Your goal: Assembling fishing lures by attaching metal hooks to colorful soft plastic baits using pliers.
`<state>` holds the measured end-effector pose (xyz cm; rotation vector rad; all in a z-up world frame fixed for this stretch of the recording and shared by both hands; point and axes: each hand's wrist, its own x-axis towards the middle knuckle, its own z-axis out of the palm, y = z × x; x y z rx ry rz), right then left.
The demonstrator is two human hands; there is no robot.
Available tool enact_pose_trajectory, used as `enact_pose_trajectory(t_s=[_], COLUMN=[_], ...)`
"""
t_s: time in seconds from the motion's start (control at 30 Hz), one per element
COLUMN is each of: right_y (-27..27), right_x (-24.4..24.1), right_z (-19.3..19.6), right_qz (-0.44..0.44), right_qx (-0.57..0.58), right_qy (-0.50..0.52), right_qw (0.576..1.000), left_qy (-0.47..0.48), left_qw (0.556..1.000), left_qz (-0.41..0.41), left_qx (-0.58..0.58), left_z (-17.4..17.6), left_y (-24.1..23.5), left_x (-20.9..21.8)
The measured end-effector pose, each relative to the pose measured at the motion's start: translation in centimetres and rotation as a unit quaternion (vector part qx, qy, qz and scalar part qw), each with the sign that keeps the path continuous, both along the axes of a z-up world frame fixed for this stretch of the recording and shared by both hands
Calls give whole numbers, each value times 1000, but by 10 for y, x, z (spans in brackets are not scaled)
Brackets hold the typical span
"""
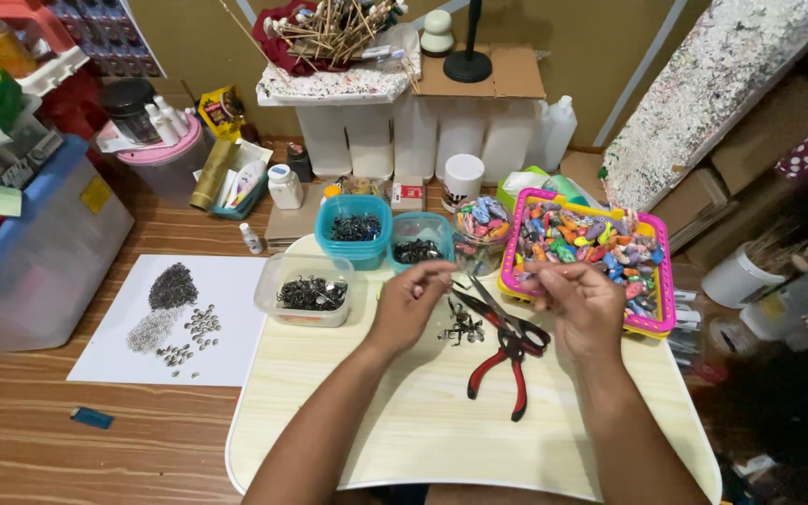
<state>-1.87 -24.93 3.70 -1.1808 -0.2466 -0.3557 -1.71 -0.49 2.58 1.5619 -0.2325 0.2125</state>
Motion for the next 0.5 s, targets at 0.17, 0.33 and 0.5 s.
enact_pose_trajectory(t_s=[0.17, 0.33, 0.5], right_y=[8, 14, 15], right_x=[-4, -5, 0], right_z=[9, 6, -8], right_qz=[63, 99, 111], right_qx=[63, 60, 68], right_qy=[42, 76, 54], right_qw=[995, 990, 990], left_qy=[31, 10, -34], left_qw=[989, 961, 964], left_qz=[-142, -265, -252], left_qx=[11, 80, 79], left_z=[17, 14, 1], left_y=[-10, -6, -10], left_x=[-24, -27, -23])
